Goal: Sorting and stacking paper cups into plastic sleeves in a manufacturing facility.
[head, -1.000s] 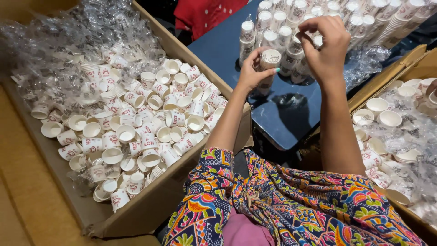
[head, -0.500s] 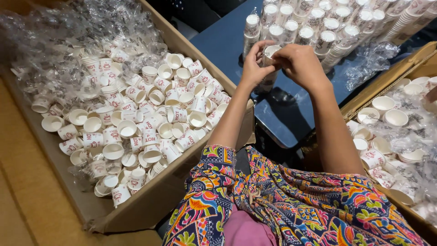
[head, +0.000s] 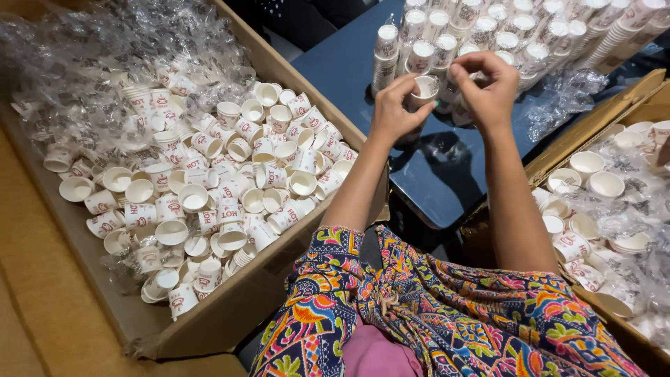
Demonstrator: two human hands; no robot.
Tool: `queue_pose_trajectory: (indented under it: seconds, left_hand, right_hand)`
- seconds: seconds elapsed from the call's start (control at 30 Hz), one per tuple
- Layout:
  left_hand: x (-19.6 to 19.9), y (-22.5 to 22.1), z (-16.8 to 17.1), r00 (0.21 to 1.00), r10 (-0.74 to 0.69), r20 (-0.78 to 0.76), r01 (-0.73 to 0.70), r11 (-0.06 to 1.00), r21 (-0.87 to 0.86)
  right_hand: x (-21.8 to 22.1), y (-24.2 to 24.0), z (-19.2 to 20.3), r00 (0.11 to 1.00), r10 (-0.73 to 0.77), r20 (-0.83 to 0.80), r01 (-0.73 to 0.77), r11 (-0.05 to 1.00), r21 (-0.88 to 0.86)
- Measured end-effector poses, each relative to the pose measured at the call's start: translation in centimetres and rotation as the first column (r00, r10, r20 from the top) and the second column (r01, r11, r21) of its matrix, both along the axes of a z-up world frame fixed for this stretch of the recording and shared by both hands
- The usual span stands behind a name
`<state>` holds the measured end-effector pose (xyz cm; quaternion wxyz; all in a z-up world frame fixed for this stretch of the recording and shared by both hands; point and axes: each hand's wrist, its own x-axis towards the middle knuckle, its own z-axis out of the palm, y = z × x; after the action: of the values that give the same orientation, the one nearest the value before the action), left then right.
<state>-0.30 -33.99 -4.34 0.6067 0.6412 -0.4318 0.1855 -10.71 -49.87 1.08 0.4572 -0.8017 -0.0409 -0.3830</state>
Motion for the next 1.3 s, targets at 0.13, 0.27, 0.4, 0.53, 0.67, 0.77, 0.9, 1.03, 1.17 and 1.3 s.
queue_pose_trajectory:
  seconds: [0.13,0.27,0.4,0.53,0.67,0.77,0.9,1.03,1.17,1.3]
  left_hand:
    - [0.3,-0.3,-0.8,1.0,-0.001,-0.019,0.002,1.0,0.025]
    - [0.3,-0.3,-0.8,0.999,-0.044,0.013,0.043,0.998,0.053]
    - [0.3,-0.2,-1.3,0.998,-0.039,0.04,0.035,0.994,0.107]
    - [0.1,-0.2,-0.8,0.999,-0.048,0.019,0.046,0.994,0.103]
    - [-0.4,0.2,-0.4,0.999,-0.029,0.039,0.024,0.994,0.105]
    - [-0.5,0.3,-0.2,0.998,-0.044,0.048,0.038,0.992,0.12]
    - [-0.4,0.2,-0.3,0.995,-0.028,0.096,0.019,0.995,0.098]
    - [-0.7,0.4,0.1,1.0,-0.01,0.015,0.009,0.997,0.078]
    - [-0.1,0.2,0.0,0.993,0.085,-0.083,-0.084,0.996,0.012]
    - [1.8,-0.4,-1.2,0.928,0.265,-0.262,-0.298,0.95,-0.095]
  right_hand:
    - [0.9,-1.3,0.6,0.998,-0.031,-0.052,0.033,0.999,0.027]
    - [1.8,-1.1,1.2,0.923,-0.097,-0.373,0.03,0.983,-0.183]
    - [3.4,-1.2,1.1,0.868,-0.207,-0.451,0.059,0.946,-0.32]
    - [4.7,-1.5,0.3,0.829,-0.24,-0.504,0.081,0.945,-0.317]
    - [5.2,-1.5,-0.2,0.793,-0.3,-0.53,0.097,0.922,-0.376]
    - [5.3,-1.5,-0.7,0.778,-0.344,-0.526,0.121,0.903,-0.412]
    - [5.0,-0.9,-0.9,0.784,-0.417,-0.46,0.176,0.86,-0.48]
    - [4.2,0.4,-1.0,0.781,-0.466,-0.416,0.233,0.835,-0.499]
    - [3.0,0.5,-1.7,0.946,-0.075,-0.314,0.059,0.996,-0.061]
    - [1.7,0.1,-3.5,0.965,-0.016,-0.26,0.04,0.996,0.085]
